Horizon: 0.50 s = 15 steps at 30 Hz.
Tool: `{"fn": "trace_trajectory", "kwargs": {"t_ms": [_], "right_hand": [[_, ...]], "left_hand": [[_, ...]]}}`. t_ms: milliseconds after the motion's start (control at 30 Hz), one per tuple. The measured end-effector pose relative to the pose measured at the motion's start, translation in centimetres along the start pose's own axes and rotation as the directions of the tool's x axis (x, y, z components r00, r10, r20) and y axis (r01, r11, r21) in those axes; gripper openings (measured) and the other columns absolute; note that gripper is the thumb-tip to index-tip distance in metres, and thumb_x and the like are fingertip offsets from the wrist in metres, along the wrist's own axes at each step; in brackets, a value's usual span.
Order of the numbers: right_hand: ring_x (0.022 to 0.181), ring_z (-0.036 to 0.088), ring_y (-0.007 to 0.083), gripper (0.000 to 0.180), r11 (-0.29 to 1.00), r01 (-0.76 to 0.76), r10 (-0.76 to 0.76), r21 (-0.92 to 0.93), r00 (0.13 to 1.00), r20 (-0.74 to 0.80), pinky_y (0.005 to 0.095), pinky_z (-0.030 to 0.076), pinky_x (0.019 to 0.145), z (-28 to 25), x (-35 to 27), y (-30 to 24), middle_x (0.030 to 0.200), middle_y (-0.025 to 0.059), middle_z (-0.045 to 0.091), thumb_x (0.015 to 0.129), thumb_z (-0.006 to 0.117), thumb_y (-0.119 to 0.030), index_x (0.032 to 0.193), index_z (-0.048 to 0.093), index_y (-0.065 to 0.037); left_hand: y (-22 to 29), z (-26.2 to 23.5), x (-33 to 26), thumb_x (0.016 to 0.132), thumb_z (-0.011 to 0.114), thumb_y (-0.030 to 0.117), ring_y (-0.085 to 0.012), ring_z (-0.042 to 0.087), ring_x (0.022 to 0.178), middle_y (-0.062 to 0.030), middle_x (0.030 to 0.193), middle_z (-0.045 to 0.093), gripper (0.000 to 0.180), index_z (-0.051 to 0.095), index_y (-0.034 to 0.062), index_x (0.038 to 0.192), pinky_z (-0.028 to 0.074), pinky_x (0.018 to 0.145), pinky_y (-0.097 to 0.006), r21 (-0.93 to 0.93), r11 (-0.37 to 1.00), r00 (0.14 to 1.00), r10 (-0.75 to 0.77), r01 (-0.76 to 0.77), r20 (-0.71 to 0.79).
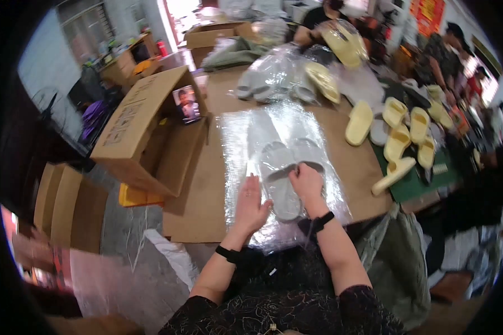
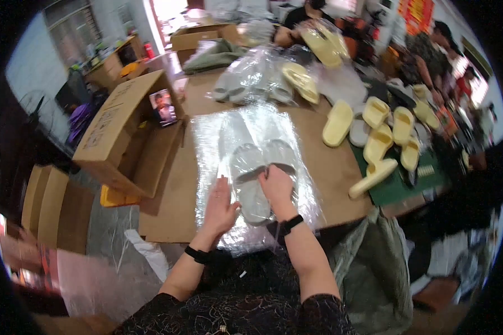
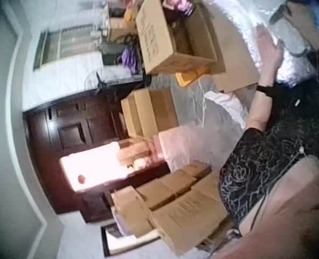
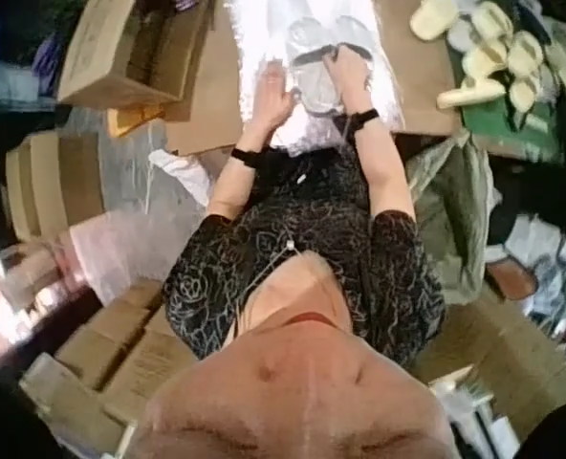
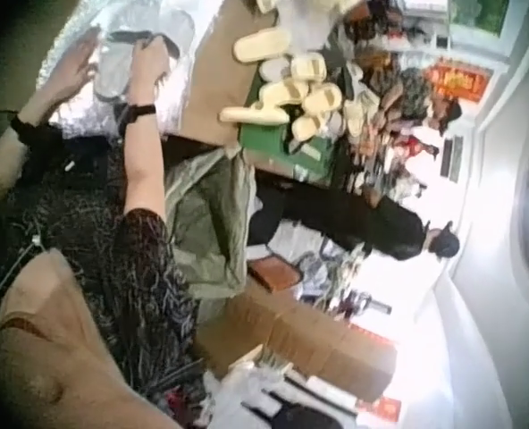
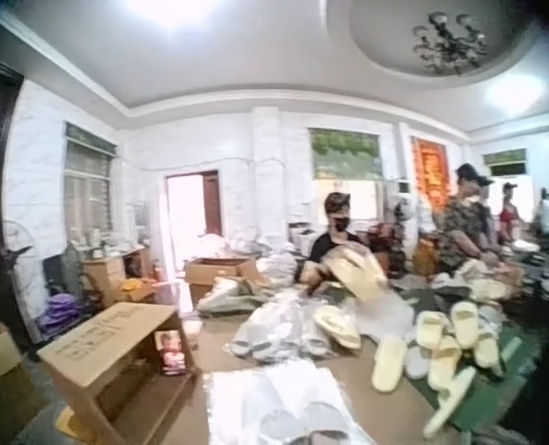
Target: Packing sandals into plastic bags in a shoe manufacturing environment.
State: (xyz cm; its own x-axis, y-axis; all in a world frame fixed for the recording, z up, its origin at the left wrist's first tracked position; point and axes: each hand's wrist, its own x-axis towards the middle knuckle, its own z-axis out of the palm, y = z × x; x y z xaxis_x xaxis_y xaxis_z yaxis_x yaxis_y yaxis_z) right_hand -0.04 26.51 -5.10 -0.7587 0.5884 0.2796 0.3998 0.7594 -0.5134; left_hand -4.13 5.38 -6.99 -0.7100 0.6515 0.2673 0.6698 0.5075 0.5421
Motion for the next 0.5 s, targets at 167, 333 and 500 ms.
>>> {"fn": "trace_trajectory", "kwargs": {"t_ms": [167, 333, 500], "right_hand": [[0.070, 0.066, 0.0369, 0.026, 0.995, -0.046, 0.051, 0.090, 0.997, -0.051, 0.0468, 0.051, 0.063, -3.9, -2.8, 2.5, 0.075, 0.0160, 0.067, 0.083, 0.067, -0.031, 0.080, 0.062, -0.005], [0.074, 0.066, 0.0244, 0.017, 0.806, -0.118, 0.289, 0.579, 0.934, -0.212, 0.0368, 0.052, 0.067, -11.7, -9.4, 7.4, 0.084, 0.0100, 0.069, 0.085, 0.068, -0.018, 0.092, 0.066, -0.003], [0.099, 0.065, 0.0227, 0.034, -0.485, 0.263, 0.617, 0.834, 0.779, 0.113, 0.0324, 0.052, 0.088, -17.9, -20.0, 20.9, 0.105, 0.0099, 0.069, 0.096, 0.058, -0.029, 0.116, 0.062, -0.002]], "left_hand": [[-0.5, 0.8, 0.4, 0.089, 0.064, 0.018, -0.0451, 0.027, 0.145, -0.0305, 0.156, 0.029, 0.076, 0.027, -0.0087, 0.151, 0.021, 0.121, -0.047, -0.053, 0.998, 1.000, 0.025, -0.026, -0.018], [-0.1, 0.4, -0.1, 0.091, 0.056, 0.013, -0.0419, 0.022, 0.148, -0.0267, 0.159, 0.027, 0.069, 0.028, -0.0091, 0.151, 0.018, 0.122, -0.046, -0.011, 1.000, 1.000, 0.009, -0.009, -0.008], [-0.5, 0.0, -0.3, 0.095, 0.051, 0.023, -0.0437, 0.023, 0.147, -0.0269, 0.159, 0.027, 0.067, 0.028, -0.0065, 0.152, 0.018, 0.121, -0.048, 0.051, 0.997, 0.998, 0.057, -0.057, 0.004]]}}
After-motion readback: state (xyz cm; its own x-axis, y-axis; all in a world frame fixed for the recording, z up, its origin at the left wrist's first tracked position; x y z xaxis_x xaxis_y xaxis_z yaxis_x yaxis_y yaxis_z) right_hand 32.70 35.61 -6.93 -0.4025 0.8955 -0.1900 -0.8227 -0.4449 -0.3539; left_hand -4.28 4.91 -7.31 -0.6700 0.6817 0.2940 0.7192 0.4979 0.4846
